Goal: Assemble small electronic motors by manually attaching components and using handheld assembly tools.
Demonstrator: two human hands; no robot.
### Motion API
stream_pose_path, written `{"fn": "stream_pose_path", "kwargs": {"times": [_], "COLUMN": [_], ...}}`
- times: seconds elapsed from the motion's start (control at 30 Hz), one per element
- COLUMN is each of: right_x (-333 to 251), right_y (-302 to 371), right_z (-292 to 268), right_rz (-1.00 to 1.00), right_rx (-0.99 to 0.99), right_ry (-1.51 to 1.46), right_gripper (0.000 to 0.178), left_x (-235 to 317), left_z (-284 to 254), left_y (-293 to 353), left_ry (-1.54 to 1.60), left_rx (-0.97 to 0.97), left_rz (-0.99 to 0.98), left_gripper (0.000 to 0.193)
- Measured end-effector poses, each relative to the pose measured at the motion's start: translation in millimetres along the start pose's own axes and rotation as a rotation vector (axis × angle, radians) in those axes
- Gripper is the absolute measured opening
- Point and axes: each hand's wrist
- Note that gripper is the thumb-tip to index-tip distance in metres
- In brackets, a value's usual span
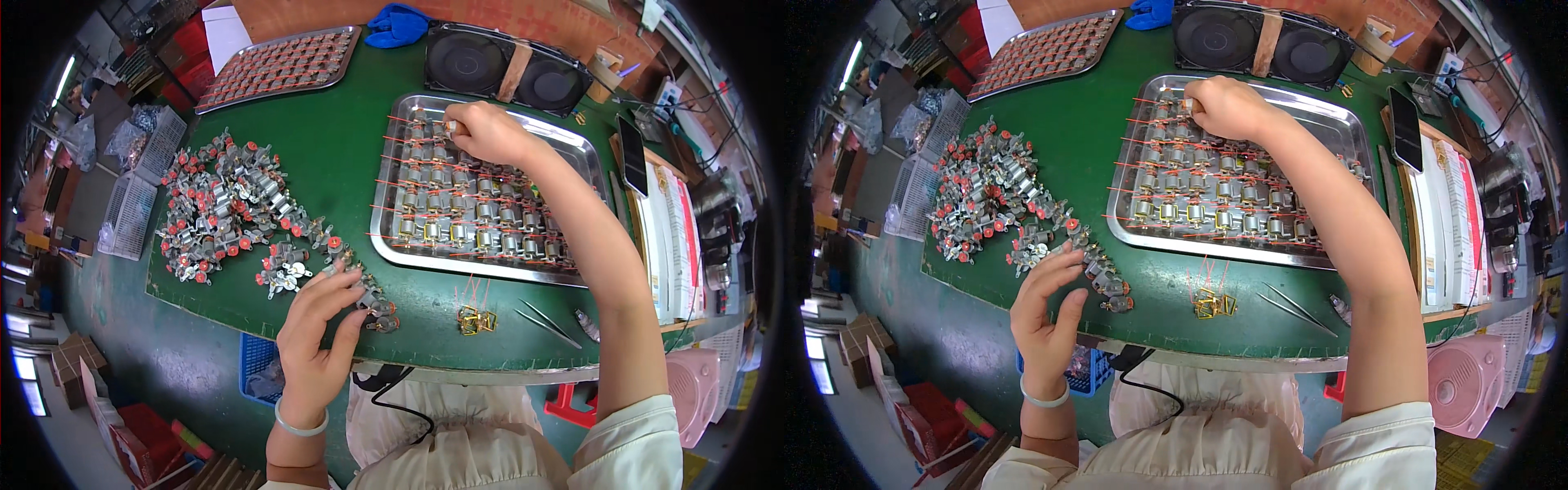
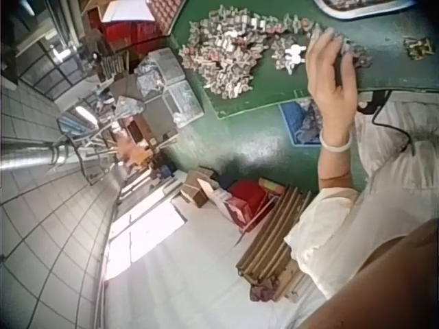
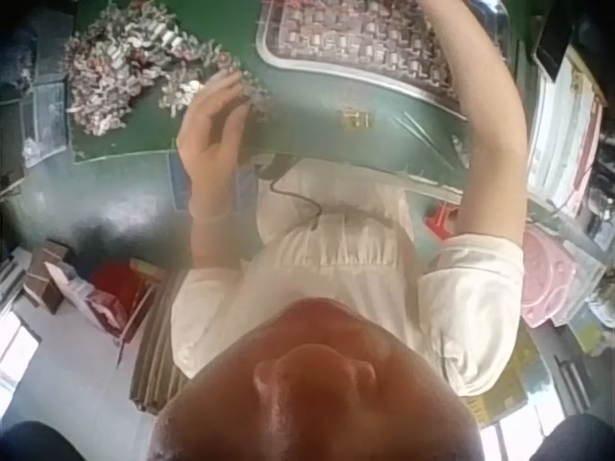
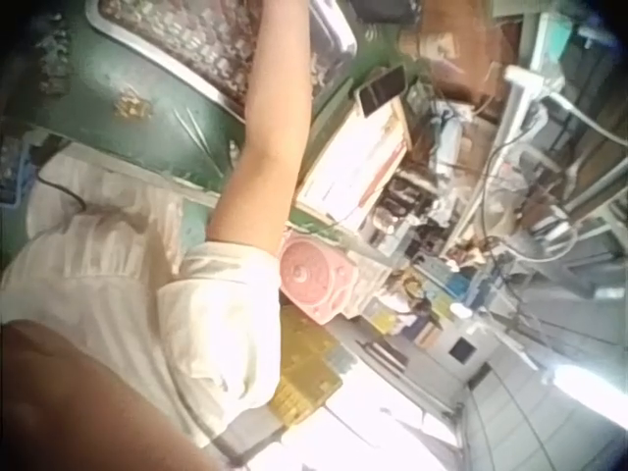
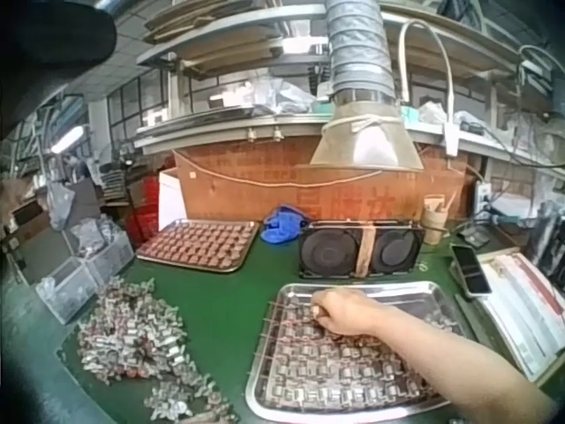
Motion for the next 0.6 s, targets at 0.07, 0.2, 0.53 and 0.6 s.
{"fn": "stream_pose_path", "kwargs": {"times": [0.07, 0.2, 0.53, 0.6], "right_x": [0, -3, -73, -122], "right_y": [0, -1, 28, 47], "right_z": [-1, -5, -28, -31], "right_rz": [0.004, 0.025, 0.013, -0.055], "right_rx": [-0.012, -0.057, 0.014, -0.156], "right_ry": [0.007, 0.025, -0.200, -0.314], "right_gripper": [0.014, 0.013, 0.017, 0.021], "left_x": [-2, -6, -17, -24], "left_z": [-4, -7, -9, -12], "left_y": [1, 3, 11, 16], "left_ry": [-0.023, -0.068, -0.159, -0.123], "left_rx": [-0.028, -0.058, -0.278, -0.260], "left_rz": [0.021, 0.052, 0.054, 0.042], "left_gripper": [0.018, 0.018, 0.024, 0.025]}}
Point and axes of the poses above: each hand's wrist, its own y-axis away from the middle knuckle, its own z-axis out of the palm, x = y × z, and after that the axes turned 13 degrees about x, right-handed
